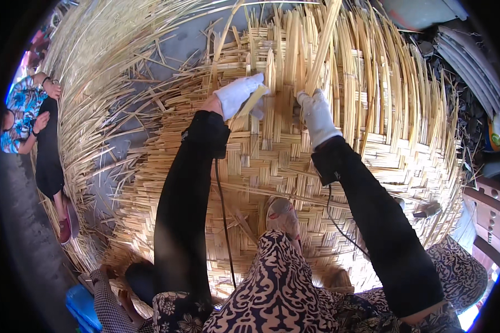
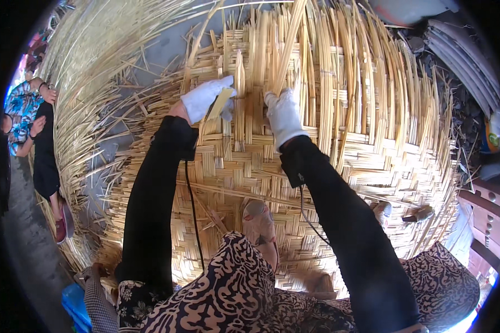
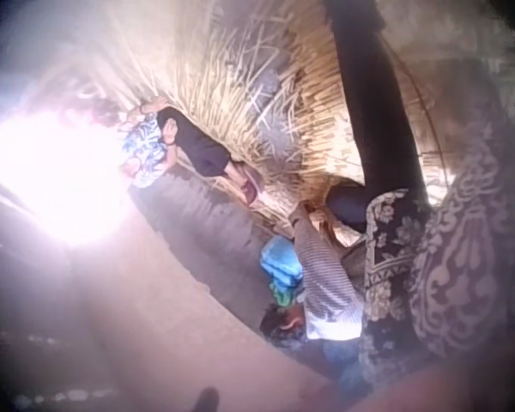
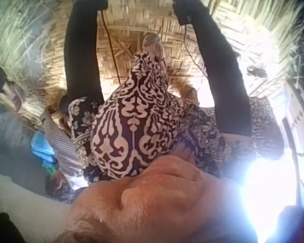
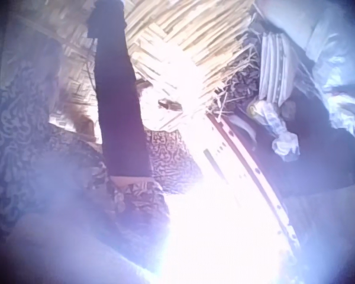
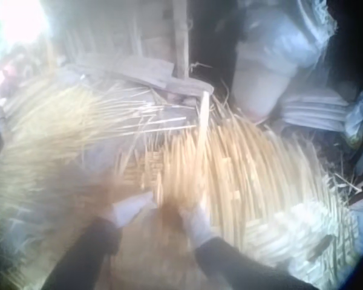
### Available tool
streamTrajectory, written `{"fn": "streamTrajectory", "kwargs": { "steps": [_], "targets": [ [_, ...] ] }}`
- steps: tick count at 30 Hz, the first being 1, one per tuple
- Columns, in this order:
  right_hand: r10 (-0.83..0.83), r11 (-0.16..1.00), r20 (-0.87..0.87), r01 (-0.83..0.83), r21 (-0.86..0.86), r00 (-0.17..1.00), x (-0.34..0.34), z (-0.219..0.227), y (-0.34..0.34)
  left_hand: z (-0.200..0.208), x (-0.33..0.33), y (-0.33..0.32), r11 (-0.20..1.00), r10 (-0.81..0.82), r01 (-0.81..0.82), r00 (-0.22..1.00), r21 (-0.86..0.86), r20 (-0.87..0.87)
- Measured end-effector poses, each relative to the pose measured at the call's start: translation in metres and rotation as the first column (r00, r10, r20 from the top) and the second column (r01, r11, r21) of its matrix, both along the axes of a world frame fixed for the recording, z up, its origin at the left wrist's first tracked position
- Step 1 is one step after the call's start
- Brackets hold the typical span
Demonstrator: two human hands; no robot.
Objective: Manually weaving a mat from straw or bamboo strips.
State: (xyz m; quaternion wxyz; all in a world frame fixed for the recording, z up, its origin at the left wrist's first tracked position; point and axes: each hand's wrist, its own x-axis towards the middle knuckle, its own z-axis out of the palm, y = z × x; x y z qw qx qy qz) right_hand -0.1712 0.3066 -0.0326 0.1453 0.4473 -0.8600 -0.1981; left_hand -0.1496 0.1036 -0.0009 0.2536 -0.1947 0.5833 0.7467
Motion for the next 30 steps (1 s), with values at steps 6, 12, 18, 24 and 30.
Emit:
{"fn": "streamTrajectory", "kwargs": {
  "steps": [6, 12, 18, 24, 30],
  "targets": [
    [0.3, 0.322, 0.914, 0.873, -0.366, 0.272, -0.005, 0.016, -0.001, 0.011, 0.006, -0.014, 0.603, -0.751, 0.253, 0.498, -0.756, -0.433],
    [-0.071, 0.953, 0.881, 0.292, -0.079, 0.468, -0.025, 0.054, -0.004, 0.043, 0.031, 0.006, 0.995, 0.068, -0.045, 0.952, 0.084, -0.297],
    [0.204, 0.968, 0.718, -0.246, -0.047, 0.665, -0.022, 0.042, 0.002, 0.005, 0.071, -0.031, 0.575, 0.681, -0.262, 0.679, 0.775, -0.275],
    [0.369, 0.905, 0.565, -0.425, -0.036, 0.738, -0.024, 0.023, 0.003, 0.005, 0.046, -0.025, 0.403, 0.911, -0.892, 0.412, 0.205, 0.003],
    [0.714, 0.573, 0.69, 0.667, -0.476, -0.121, -0.035, 0.044, 0.001, 0.059, 0.034, -0.02, 0.774, -0.037, -0.196, 0.935, -0.602, -0.352]
  ]
}}
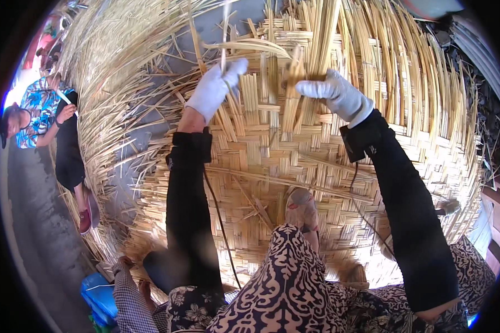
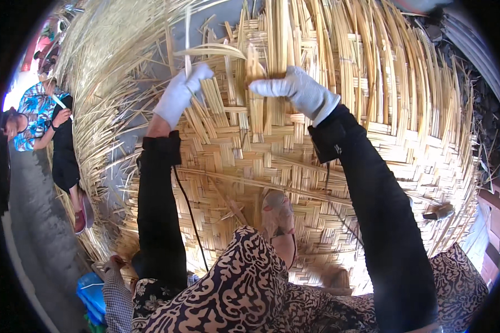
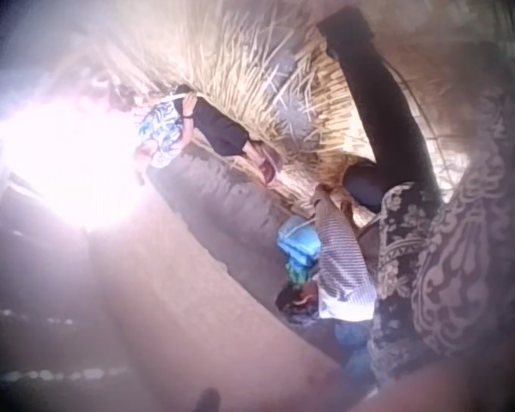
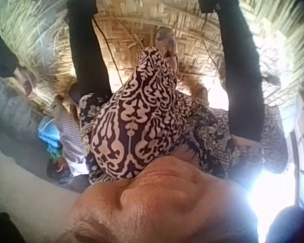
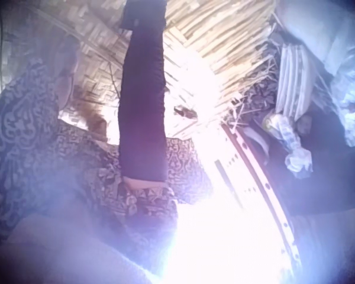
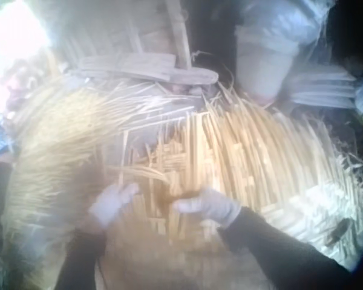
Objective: Manually weaving a mat from straw or bamboo strips.
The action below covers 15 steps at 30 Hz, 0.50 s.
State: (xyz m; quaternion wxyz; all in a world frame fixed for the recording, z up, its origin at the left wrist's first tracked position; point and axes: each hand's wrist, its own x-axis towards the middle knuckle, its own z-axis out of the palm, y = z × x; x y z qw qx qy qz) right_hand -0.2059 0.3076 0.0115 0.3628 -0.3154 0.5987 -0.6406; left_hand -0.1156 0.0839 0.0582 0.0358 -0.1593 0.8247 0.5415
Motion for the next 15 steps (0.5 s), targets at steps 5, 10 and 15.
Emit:
{"fn": "streamTrajectory", "kwargs": {
  "steps": [5, 10, 15],
  "targets": [
    [-0.17, 0.859, 0.392, 0.331, -0.39, 0.904, -0.015, 0.029, 0.0, -0.033, 0.027, -0.033, 0.971, 0.067, -0.07, 0.998, 0.229, 0.018],
    [-0.356, 0.808, 0.49, 0.526, -0.267, 0.795, -0.033, 0.021, 0.014, -0.051, 0.059, -0.004, 0.156, 0.739, -0.514, 0.628, 0.843, 0.246],
    [-0.301, 0.938, 0.489, 0.345, 0.001, 0.818, -0.009, 0.016, -0.008, -0.015, 0.036, -0.002, 0.69, 0.576, -0.543, 0.812, 0.478, 0.092]
  ]
}}
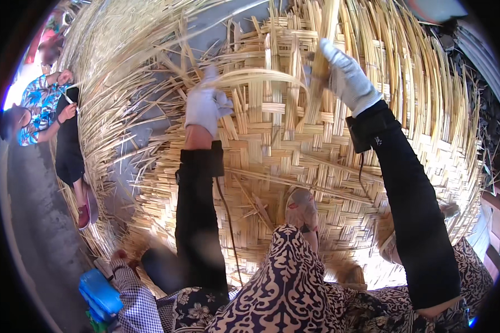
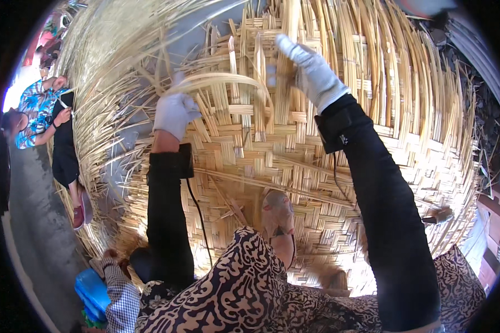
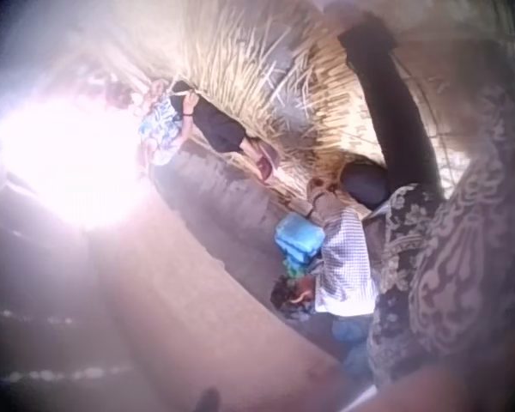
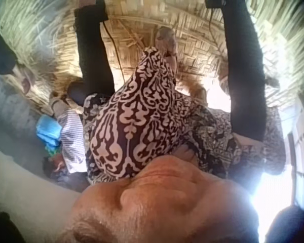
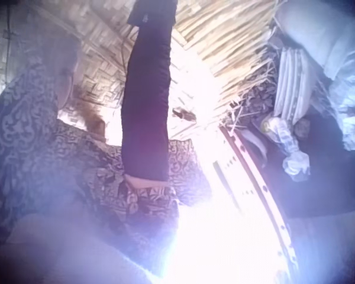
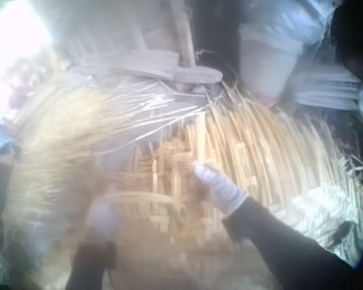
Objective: Manually weaving a mat from straw or bamboo strips.
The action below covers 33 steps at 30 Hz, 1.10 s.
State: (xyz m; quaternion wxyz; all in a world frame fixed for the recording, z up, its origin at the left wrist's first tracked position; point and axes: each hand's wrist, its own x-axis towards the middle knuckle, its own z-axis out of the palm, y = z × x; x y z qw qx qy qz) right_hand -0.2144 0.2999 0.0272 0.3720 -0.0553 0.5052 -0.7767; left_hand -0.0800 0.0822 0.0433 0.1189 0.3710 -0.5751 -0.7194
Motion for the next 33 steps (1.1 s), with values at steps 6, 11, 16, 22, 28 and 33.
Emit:
{"fn": "streamTrajectory", "kwargs": {
  "steps": [6, 11, 16, 22, 28, 33],
  "targets": [
    [0.584, 0.811, -0.446, -0.516, 0.277, 0.678, -0.012, 0.007, -0.009, 0.021, -0.018, 0.0, 0.614, -0.367, 0.596, 0.796, -0.518, 0.481],
    [0.343, 0.736, -0.671, -0.631, -0.243, 0.658, -0.044, 0.029, -0.013, 0.021, -0.009, 0.008, 0.626, -0.37, 0.574, 0.814, -0.527, 0.447],
    [-0.308, 0.887, -0.105, 0.245, -0.391, 0.946, -0.042, 0.028, 0.021, -0.03, 0.046, 0.023, 0.84, 0.463, -0.308, 0.837, 0.447, -0.293],
    [0.22, 0.738, 0.003, -0.168, 0.654, 0.975, 0.029, -0.016, -0.002, -0.064, 0.054, -0.008, 0.951, 0.235, -0.179, 0.948, 0.251, -0.215],
    [0.045, 0.762, -0.243, 0.125, 0.636, 0.969, 0.018, -0.037, 0.014, -0.06, 0.048, -0.014, 0.973, 0.078, -0.072, 0.997, 0.22, -0.019],
    [0.31, 0.712, 0.016, -0.243, 0.659, 0.951, 0.023, -0.029, 0.008, -0.059, 0.062, -0.024, 0.995, -0.071, 0.076, 0.994, 0.06, -0.078]
  ]
}}
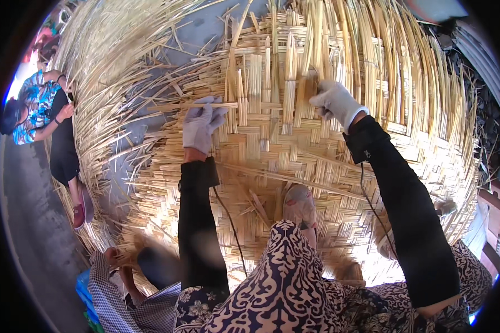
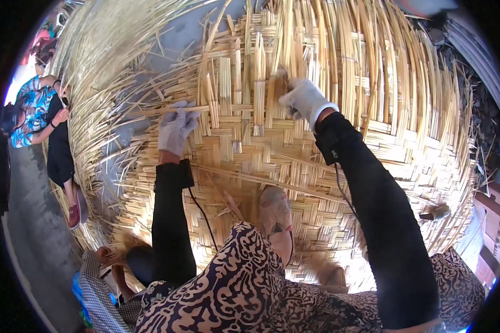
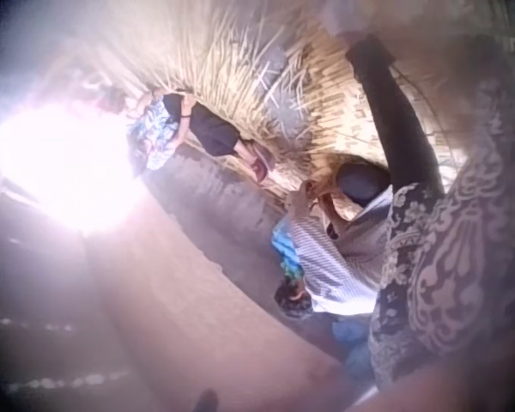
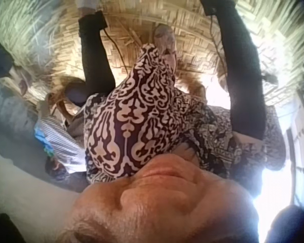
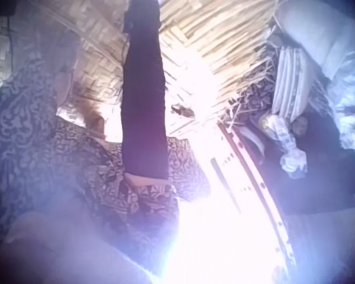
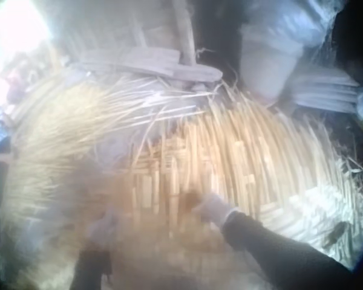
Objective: Manually weaving a mat from straw or bamboo strips.
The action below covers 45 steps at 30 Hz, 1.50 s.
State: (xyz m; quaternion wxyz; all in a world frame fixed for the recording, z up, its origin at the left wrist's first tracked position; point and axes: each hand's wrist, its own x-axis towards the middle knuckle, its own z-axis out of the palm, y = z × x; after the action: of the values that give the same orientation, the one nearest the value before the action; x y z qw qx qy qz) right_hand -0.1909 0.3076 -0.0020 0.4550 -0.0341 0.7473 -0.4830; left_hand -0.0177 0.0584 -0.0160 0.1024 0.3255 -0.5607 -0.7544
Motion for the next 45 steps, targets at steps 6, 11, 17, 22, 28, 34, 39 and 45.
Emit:
{"fn": "streamTrajectory", "kwargs": {
  "steps": [6, 11, 17, 22, 28, 34, 39, 45],
  "targets": [
    [0.367, 0.929, -0.609, -0.312, 0.2, 0.703, -0.001, -0.037, 0.018, 0.007, -0.008, 0.009, 0.991, 0.014, -0.016, 1.0, -0.132, -0.02],
    [0.38, 0.925, -0.539, -0.313, 0.215, 0.751, 0.007, -0.03, 0.014, 0.001, -0.009, -0.002, 0.998, 0.021, -0.027, 0.994, -0.056, -0.11],
    [0.331, 0.938, -0.46, -0.235, 0.253, 0.824, 0.002, -0.028, 0.007, 0.009, -0.031, 0.0, 0.974, 0.219, -0.223, 0.972, 0.038, 0.081],
    [0.362, 0.93, -0.519, -0.264, 0.255, 0.774, 0.002, -0.031, 0.01, 0.027, -0.025, 0.006, 0.348, 0.238, 0.382, 0.847, -0.856, 0.475],
    [0.243, 0.97, -0.445, -0.228, 0.088, 0.862, 0.004, -0.028, 0.013, 0.038, -0.052, -0.003, -0.513, -0.114, 0.32, 0.895, -0.797, 0.432],
    [0.323, 0.945, -0.477, -0.255, 0.203, 0.817, 0.003, -0.02, 0.011, 0.052, -0.054, -0.009, -0.458, -0.095, 0.54, 0.76, -0.706, 0.643],
    [0.532, 0.832, -0.541, -0.283, 0.476, 0.651, 0.013, -0.019, 0.002, 0.043, -0.052, 0.01, -0.222, -0.031, 0.88, 0.424, -0.419, 0.905],
    [0.467, 0.864, -0.468, -0.273, 0.424, 0.751, 0.009, -0.023, 0.004, 0.03, -0.042, 0.02, -0.346, -0.041, 0.701, 0.652, -0.623, 0.757]
  ]
}}
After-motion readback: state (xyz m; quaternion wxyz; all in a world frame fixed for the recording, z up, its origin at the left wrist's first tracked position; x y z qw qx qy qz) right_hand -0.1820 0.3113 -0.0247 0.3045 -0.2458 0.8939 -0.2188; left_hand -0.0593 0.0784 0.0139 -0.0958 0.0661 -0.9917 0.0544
